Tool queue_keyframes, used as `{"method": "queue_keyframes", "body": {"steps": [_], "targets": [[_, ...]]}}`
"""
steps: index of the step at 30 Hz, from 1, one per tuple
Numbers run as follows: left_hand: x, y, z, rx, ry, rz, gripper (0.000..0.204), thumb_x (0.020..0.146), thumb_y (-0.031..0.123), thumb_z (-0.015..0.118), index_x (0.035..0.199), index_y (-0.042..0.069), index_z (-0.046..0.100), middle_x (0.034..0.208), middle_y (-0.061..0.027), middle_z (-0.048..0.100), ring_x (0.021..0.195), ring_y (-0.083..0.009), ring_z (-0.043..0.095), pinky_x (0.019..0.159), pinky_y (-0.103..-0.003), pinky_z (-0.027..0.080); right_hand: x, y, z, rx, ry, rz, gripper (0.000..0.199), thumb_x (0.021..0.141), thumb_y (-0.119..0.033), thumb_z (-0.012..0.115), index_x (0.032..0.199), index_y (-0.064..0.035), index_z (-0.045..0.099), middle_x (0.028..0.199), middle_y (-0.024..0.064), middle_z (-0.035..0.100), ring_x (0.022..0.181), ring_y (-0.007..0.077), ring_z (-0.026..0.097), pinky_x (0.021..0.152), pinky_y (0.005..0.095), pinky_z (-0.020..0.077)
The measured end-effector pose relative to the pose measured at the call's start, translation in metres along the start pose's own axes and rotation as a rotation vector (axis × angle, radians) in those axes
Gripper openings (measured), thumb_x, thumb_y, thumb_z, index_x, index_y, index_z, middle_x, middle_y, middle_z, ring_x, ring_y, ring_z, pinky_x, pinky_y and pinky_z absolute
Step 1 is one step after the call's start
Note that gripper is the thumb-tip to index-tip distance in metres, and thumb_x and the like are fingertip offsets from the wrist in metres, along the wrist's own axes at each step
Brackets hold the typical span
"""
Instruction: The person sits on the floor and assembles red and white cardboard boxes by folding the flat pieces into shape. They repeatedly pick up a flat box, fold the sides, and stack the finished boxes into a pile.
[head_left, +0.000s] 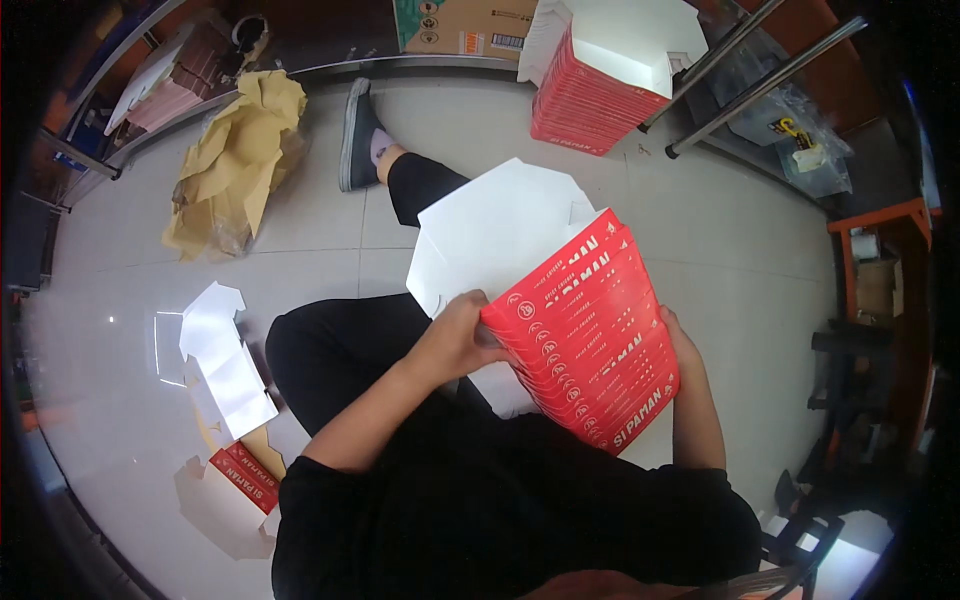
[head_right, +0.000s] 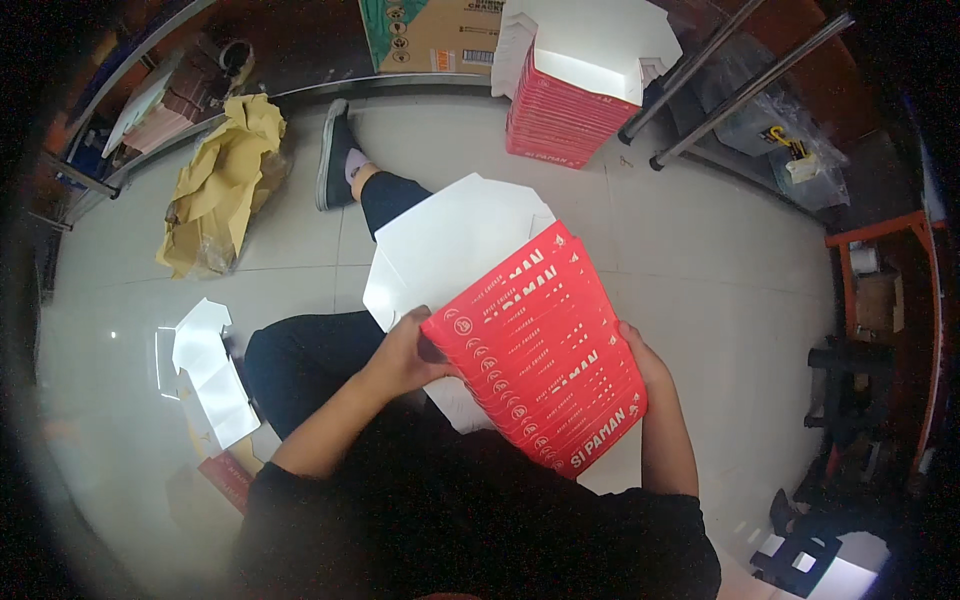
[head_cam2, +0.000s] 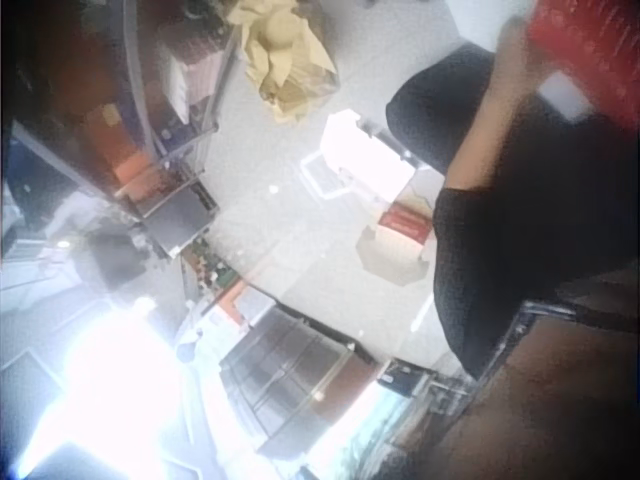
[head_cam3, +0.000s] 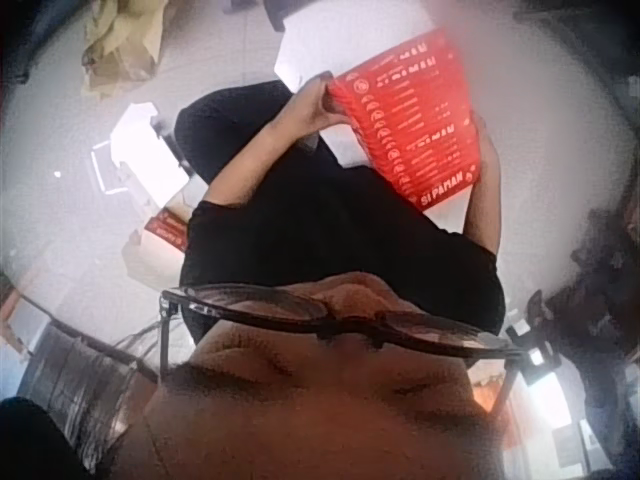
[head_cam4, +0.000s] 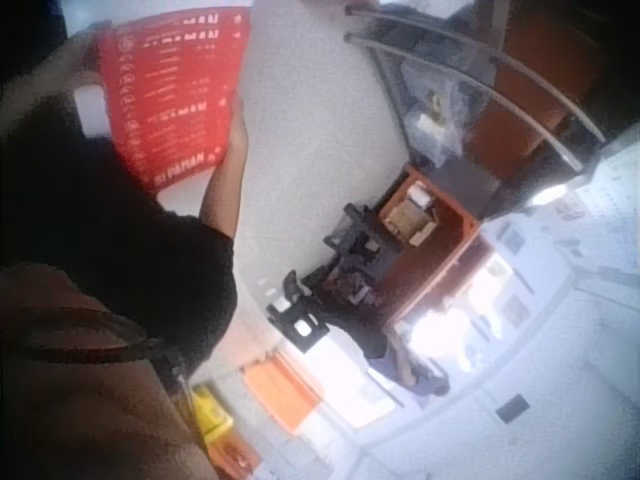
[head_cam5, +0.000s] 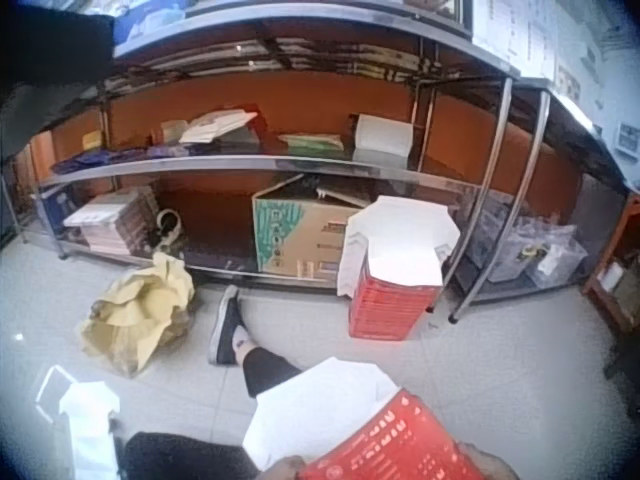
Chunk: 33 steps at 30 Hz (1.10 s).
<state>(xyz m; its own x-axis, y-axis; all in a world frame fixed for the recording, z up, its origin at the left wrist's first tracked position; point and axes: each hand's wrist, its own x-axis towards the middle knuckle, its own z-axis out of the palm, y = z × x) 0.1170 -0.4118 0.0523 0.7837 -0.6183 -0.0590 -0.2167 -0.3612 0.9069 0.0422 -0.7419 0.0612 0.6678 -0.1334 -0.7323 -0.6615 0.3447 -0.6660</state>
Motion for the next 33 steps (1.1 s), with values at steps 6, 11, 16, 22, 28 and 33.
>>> {"method": "queue_keyframes", "body": {"steps": [6, 11, 16, 22, 28, 33], "targets": [[0.002, 0.024, -0.027, -0.222, -0.048, 0.255, 0.057, 0.057, 0.013, 0.078, 0.105, 0.001, 0.049, 0.092, -0.0101, 0.057, 0.091, -0.0232, 0.054, 0.079, -0.032, 0.042, -0.001, -0.026, 0.011, -0.200, -0.203, -0.111, 0.066, 0.084, -0.046, 0.049, 0.132, -0.0050, 0.031, 0.128, 0.0120, 0.041, 0.117, 0.0215, 0.039, 0.095, 0.0350, 0.0338], [0.008, 0.015, -0.025, -0.465, 0.071, 0.225, 0.043, 0.071, 0.012, 0.070, 0.108, 0.004, 0.049, 0.099, -0.0066, 0.054, 0.094, -0.0159, 0.052, 0.081, -0.029, 0.042, 0.009, -0.068, 0.054, -0.531, -0.451, -0.356, 0.066, 0.088, -0.038, 0.045, 0.139, -0.0079, 0.014, 0.140, 0.0099, 0.023, 0.128, 0.0170, 0.020, 0.103, 0.0309, 0.0202], [0.026, 0.003, 0.005, -0.512, -0.068, 0.170, 0.046, 0.083, 0.026, 0.058, 0.121, 0.005, 0.043, 0.113, -0.0120, 0.050, 0.105, -0.0211, 0.048, 0.090, -0.035, 0.038, 0.014, -0.077, 0.065, -0.693, -0.433, -0.424, 0.056, 0.091, -0.022, 0.042, 0.138, -0.0052, 0.016, 0.140, 0.0082, 0.025, 0.126, 0.0185, 0.023, 0.103, 0.0303, 0.0197], [0.005, 0.018, -0.014, -0.306, 0.106, 0.269, 0.039, 0.084, 0.025, 0.055, 0.116, 0.005, 0.045, 0.105, -0.0129, 0.055, 0.098, -0.0246, 0.052, 0.086, -0.034, 0.038, 0.032, -0.129, 0.169, -1.291, -0.327, -0.939, 0.046, 0.082, -0.005, 0.046, 0.127, -0.0013, 0.035, 0.130, 0.0147, 0.036, 0.123, 0.0250, 0.034, 0.103, 0.0347, 0.0231], [-0.068, -0.065, -0.088, 0.080, 0.966, 0.095, 0.026, 0.079, 0.019, 0.059, 0.101, 0.005, 0.053, 0.103, -0.0124, 0.054, 0.098, -0.0278, 0.051, 0.088, -0.038, 0.039, 0.018, -0.102, 0.295, -1.152, -0.607, -1.449, 0.024, 0.072, 0.004, 0.051, 0.095, -0.0023, 0.056, 0.101, 0.0129, 0.052, 0.098, 0.0248, 0.051, 0.083, 0.0313, 0.0403], [-0.210, -0.172, -0.126, 0.593, 1.359, -0.940, 0.051, 0.067, 0.024, 0.067, 0.111, 0.006, 0.047, 0.110, -0.0138, 0.051, 0.103, -0.0311, 0.047, 0.080, -0.043, 0.043, 0.024, -0.050, 0.319, -1.116, -0.838, -1.197, 0.025, 0.070, 0.006, 0.053, 0.093, -0.0027, 0.057, 0.096, 0.0106, 0.052, 0.087, 0.0210, 0.053, 0.076, 0.0286, 0.0429]]}}
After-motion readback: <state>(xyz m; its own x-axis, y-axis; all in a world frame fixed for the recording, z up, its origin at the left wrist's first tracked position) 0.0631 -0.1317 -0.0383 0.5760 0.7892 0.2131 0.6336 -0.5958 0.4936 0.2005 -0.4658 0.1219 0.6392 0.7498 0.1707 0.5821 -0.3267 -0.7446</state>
